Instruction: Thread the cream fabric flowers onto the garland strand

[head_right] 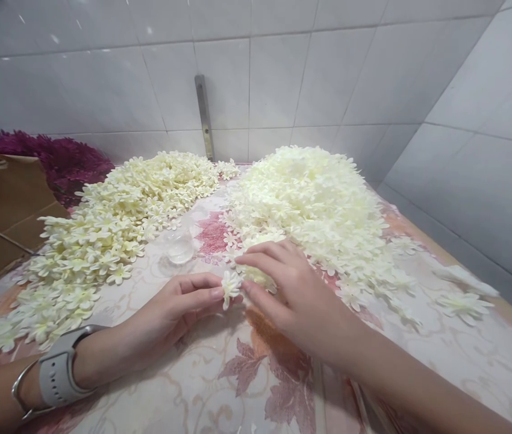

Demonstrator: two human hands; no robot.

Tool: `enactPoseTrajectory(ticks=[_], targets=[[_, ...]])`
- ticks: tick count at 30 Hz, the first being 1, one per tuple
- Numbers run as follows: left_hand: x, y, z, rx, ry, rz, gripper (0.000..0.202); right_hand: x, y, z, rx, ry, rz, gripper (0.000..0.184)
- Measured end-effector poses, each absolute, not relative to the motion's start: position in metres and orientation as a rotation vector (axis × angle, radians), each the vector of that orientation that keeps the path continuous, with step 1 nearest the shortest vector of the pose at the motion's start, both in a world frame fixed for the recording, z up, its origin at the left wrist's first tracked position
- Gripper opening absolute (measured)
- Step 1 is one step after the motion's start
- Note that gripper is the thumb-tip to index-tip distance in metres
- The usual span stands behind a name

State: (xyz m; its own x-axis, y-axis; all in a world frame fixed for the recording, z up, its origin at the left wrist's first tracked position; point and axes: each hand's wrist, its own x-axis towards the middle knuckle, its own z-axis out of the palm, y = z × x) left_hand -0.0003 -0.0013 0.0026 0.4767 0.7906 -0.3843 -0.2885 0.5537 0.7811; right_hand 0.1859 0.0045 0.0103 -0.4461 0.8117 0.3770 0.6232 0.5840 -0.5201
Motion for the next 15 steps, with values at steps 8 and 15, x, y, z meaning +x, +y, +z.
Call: enactPoseTrajectory(ticks=[8, 15], targets=[[0.001, -0.001, 0.002, 0.723, 0.924, 0.772, 0.016, 0.205, 0.021, 0.017, -1.354, -1.941, 0.046, 0.010], [0.002, -0.002, -0.001, 0.973, 1.028, 0.882, 0.008, 0.183, -0.004, 0.017, -1.278, -2.164, 0.541, 0.013]])
